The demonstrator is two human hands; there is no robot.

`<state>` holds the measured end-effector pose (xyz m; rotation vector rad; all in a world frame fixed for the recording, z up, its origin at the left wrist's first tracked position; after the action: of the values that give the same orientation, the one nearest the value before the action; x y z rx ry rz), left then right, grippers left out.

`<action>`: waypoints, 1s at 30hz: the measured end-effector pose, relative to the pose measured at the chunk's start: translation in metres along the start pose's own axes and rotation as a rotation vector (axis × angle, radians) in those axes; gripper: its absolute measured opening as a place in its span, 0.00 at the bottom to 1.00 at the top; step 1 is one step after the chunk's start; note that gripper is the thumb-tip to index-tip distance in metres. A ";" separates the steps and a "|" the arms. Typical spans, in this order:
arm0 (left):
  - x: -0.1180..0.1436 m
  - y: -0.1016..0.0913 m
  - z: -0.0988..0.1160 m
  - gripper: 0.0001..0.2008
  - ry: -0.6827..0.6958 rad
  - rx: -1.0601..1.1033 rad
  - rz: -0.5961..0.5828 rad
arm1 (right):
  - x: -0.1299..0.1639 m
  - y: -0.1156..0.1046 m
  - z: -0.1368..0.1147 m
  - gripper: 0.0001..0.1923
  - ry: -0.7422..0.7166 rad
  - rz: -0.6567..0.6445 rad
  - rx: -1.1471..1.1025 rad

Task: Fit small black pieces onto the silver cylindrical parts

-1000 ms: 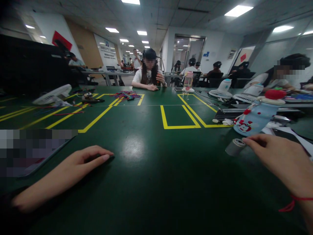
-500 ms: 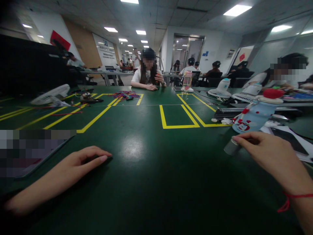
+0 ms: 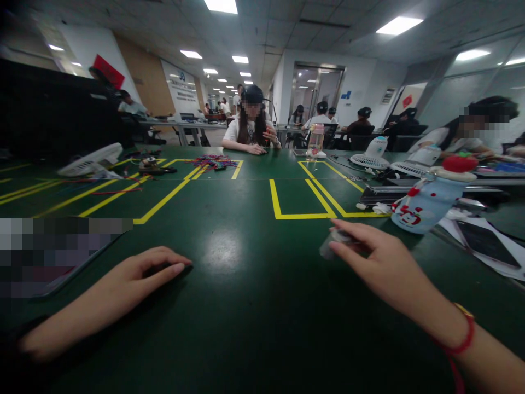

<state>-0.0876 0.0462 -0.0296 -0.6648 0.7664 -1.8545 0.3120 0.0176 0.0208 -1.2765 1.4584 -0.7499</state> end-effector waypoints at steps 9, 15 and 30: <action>-0.004 0.003 0.010 0.16 0.006 -0.073 0.112 | -0.006 0.076 -0.124 0.26 -0.383 -0.301 -0.454; -0.014 0.023 0.080 0.11 0.299 0.008 0.129 | -0.002 0.095 -0.107 0.33 -0.278 -0.260 -0.645; -0.033 0.046 0.067 0.07 0.266 -0.071 0.027 | 0.001 0.092 -0.111 0.26 -0.326 -0.250 -0.545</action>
<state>0.0001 0.0478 -0.0244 -0.4538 1.0129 -1.9206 0.1779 0.0213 -0.0315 -1.9226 1.2858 -0.2761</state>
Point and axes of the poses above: each hand's wrist, its own x-axis away from the middle knuckle, its own y-axis out of the palm, z = x × y, the point moved 3 cm from there along -x, towards the middle knuckle, and after that the axes turned 7 degrees about -z, right-handed, at the moved point
